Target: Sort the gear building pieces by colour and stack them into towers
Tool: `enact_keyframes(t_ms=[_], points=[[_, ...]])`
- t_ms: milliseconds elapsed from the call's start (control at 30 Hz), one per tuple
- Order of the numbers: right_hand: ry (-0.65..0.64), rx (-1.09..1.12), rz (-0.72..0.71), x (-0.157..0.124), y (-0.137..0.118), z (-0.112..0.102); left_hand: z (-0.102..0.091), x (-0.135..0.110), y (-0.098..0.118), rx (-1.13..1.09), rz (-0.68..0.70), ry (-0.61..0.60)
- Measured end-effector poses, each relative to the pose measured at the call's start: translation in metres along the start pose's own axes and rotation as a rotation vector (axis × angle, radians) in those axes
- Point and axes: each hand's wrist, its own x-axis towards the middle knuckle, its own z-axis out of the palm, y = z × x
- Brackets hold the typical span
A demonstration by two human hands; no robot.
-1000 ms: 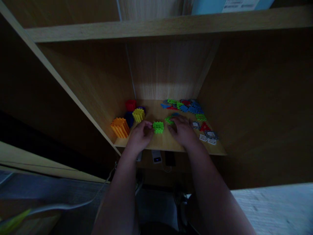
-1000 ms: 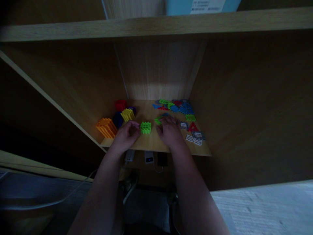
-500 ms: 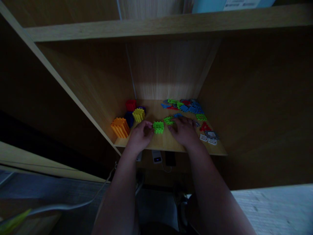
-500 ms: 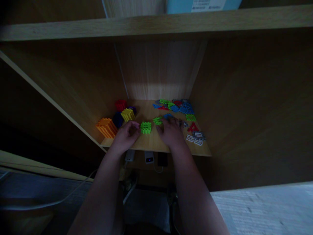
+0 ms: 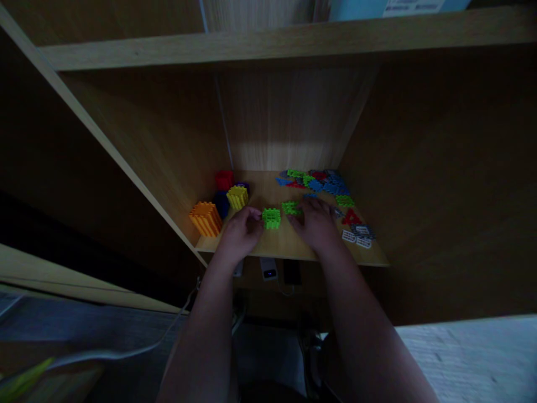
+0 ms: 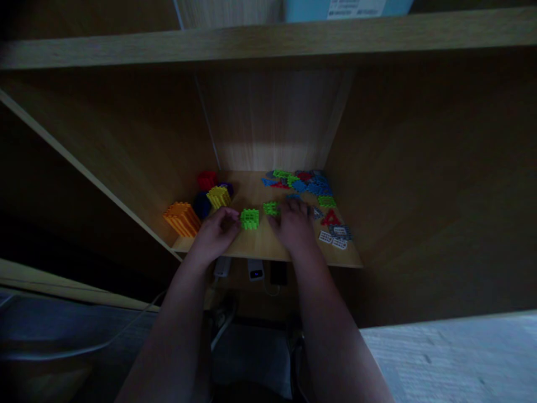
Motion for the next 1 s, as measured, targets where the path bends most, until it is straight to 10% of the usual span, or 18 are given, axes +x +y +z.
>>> enact_keyframes(t_ms=[767, 1000], points=[[0.157, -0.083, 0.255, 0.003, -0.005, -0.021, 0.000, -0.001, 0.001, 0.001, 0.005, 0.014], [0.083, -0.017, 0.069, 0.002, -0.004, -0.013, -0.001, -0.001, 0.001, 0.003, 0.004, 0.005]])
